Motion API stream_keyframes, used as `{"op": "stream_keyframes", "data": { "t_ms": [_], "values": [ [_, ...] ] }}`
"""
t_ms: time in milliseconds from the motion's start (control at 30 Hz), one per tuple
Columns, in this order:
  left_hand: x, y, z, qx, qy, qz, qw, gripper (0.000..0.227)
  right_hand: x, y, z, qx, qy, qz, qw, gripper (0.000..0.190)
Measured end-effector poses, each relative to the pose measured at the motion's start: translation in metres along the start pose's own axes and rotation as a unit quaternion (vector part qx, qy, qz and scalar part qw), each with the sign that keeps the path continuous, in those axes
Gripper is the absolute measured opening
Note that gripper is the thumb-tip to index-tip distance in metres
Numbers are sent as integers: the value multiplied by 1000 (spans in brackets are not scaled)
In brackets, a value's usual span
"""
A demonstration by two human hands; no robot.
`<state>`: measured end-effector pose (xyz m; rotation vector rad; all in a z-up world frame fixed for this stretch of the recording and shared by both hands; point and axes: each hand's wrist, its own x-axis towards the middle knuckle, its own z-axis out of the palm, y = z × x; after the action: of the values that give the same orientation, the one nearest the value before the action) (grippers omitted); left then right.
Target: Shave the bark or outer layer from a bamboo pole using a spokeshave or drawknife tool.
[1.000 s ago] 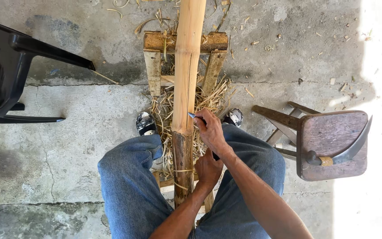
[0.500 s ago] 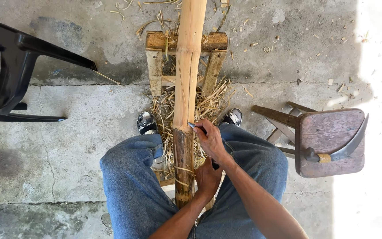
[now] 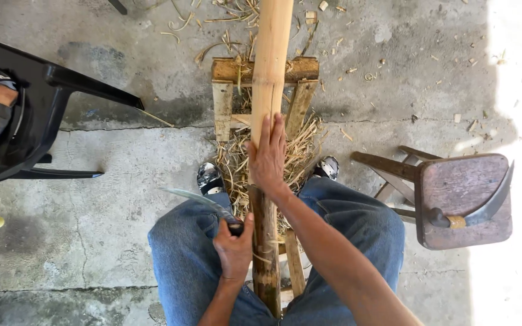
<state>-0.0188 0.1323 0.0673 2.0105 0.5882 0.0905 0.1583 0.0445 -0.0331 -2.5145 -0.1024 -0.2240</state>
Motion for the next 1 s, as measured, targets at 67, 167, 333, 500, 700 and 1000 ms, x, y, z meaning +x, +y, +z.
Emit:
{"op": "stream_keyframes", "data": {
  "t_ms": [67,167,333,500,700,1000],
  "values": [
    [8,-8,-7,1,13,-22,1000,29,10,-6,-6,-16,-4,-14,1000,79],
    [14,-8,-15,-11,13,-64,998,27,-7,10,-6,-196,-182,-186,945,48],
    [24,-6,-14,-28,30,-59,997,22,6,-9,-79,109,-247,-359,894,48],
    [22,1,-28,27,9,-68,997,21,60,117,-10,198,-54,188,960,56],
    [36,4,-28,80,45,26,995,33,80,44,-57,325,-240,315,859,71],
    [76,45,-63,-163,10,-106,981,29,6,92,-53,280,-108,278,913,43]
  ]
}}
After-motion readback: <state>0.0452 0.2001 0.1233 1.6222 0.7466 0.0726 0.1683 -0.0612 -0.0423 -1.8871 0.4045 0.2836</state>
